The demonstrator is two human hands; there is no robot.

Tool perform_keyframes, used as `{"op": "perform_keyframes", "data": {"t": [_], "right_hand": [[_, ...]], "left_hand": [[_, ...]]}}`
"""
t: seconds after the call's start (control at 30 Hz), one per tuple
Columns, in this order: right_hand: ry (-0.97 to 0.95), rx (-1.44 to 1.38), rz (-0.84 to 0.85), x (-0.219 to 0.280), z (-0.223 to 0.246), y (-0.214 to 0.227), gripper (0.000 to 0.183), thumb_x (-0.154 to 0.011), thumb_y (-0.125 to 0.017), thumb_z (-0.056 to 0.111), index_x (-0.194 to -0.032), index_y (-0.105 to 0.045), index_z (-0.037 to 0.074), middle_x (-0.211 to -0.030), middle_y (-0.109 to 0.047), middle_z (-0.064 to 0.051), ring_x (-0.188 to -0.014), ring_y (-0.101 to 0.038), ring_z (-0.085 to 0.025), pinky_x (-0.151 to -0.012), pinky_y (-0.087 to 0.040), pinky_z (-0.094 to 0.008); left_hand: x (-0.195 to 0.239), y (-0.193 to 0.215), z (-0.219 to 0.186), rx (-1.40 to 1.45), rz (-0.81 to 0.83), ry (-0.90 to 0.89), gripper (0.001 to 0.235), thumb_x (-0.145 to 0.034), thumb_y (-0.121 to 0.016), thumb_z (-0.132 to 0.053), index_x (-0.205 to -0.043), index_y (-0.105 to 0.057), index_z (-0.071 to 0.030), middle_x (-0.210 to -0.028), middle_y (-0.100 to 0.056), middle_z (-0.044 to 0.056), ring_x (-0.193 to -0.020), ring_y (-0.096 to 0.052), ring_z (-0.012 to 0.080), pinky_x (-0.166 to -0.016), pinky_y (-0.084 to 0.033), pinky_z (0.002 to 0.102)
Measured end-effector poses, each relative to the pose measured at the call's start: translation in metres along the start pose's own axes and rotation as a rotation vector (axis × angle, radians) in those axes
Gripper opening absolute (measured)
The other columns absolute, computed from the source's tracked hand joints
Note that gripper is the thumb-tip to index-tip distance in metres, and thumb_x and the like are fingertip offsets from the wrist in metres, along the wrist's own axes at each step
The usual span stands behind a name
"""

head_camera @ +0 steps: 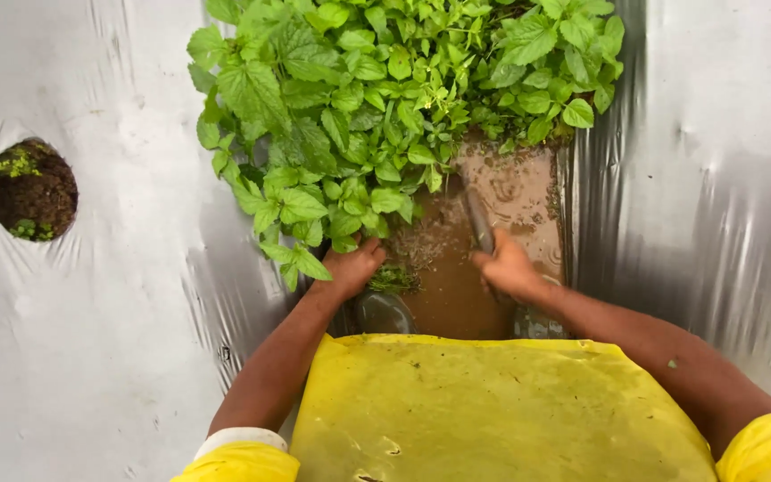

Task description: Manual weeding of a muddy path between plastic-covered plant beds using a hand hoe and hands.

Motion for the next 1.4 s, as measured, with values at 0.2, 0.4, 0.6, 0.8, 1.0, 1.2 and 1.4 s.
{"op": "perform_keyframes", "data": {"t": [0.2,0.4,0.6,0.8,1.0,1.2,1.4], "right_hand": [[0.05,-0.502,-0.34,-0.016,0.014,0.039,0.03,-0.096,-0.057,0.008,-0.119,-0.043,-0.005,-0.065,-0.055,-0.01,-0.049,-0.059,-0.02,-0.045,-0.056,-0.037],[-0.04,-0.263,-0.243,0.0,-0.032,0.046,0.027,-0.091,-0.057,0.005,-0.112,-0.047,-0.009,-0.059,-0.055,-0.016,-0.047,-0.058,-0.026,-0.045,-0.055,-0.044],[-0.013,-0.411,-0.251,-0.013,-0.052,0.054,0.023,-0.099,-0.054,0.007,-0.116,-0.043,-0.005,-0.076,-0.055,-0.011,-0.058,-0.057,-0.018,-0.047,-0.054,-0.039],[-0.072,-0.452,-0.291,0.0,-0.047,0.065,0.028,-0.094,-0.058,0.004,-0.115,-0.043,-0.007,-0.076,-0.05,-0.012,-0.055,-0.056,-0.021,-0.045,-0.054,-0.041],[-0.083,-0.474,-0.233,-0.005,-0.059,0.073,0.025,-0.095,-0.06,0.005,-0.112,-0.045,-0.004,-0.075,-0.05,-0.011,-0.053,-0.057,-0.019,-0.043,-0.054,-0.037],[-0.062,-0.444,-0.219,-0.004,-0.061,0.075,0.025,-0.095,-0.061,0.004,-0.111,-0.046,-0.005,-0.073,-0.051,-0.012,-0.051,-0.057,-0.019,-0.041,-0.053,-0.038],[-0.082,-0.445,-0.24,-0.004,-0.066,0.073,0.024,-0.095,-0.062,0.005,-0.11,-0.046,-0.006,-0.073,-0.05,-0.012,-0.052,-0.055,-0.02,-0.043,-0.053,-0.039]], "left_hand": [[0.008,0.055,0.014,0.285,0.026,0.19,0.042,-0.089,-0.082,-0.025,-0.122,-0.057,-0.02,-0.127,-0.058,0.005,-0.131,-0.054,0.0262,-0.094,-0.057,0.055],[0.002,0.1,0.024,0.209,0.126,0.214,0.049,-0.085,-0.087,-0.022,-0.119,-0.053,-0.024,-0.123,-0.054,0.003,-0.105,-0.065,0.0259,-0.082,-0.059,0.048],[-0.082,0.087,0.018,0.52,-0.095,0.241,0.066,-0.084,-0.076,-0.008,-0.138,-0.043,-0.026,-0.145,-0.063,0.0,-0.06,-0.074,0.0299,-0.046,-0.056,0.053],[-0.134,0.144,0.03,0.393,-0.172,0.144,0.083,-0.091,-0.063,0.006,-0.162,-0.036,-0.027,-0.171,-0.018,0.0,-0.071,-0.072,0.0235,-0.054,-0.066,0.046],[-0.133,0.107,0.032,0.29,-0.35,0.267,0.012,-0.083,-0.064,-0.01,-0.084,-0.072,-0.02,-0.097,-0.066,0.004,-0.053,-0.065,0.0275,-0.041,-0.049,0.048],[-0.081,0.083,0.002,0.658,0.164,0.331,0.016,-0.097,-0.048,-0.01,-0.105,-0.06,-0.016,-0.098,-0.073,0.005,-0.09,-0.078,0.0294,-0.067,-0.065,0.045],[-0.036,0.06,-0.032,0.919,0.314,0.506,0.033,-0.084,-0.072,-0.024,-0.112,-0.061,-0.01,-0.09,-0.076,0.018,-0.081,-0.078,0.042,-0.061,-0.062,0.056]]}}
Point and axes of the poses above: each hand's wrist, its own x-axis away from the middle knuckle, its own y-axis out of the back of the hand, z = x × y, the point moved 5 cm from there along -x, towards the middle knuckle
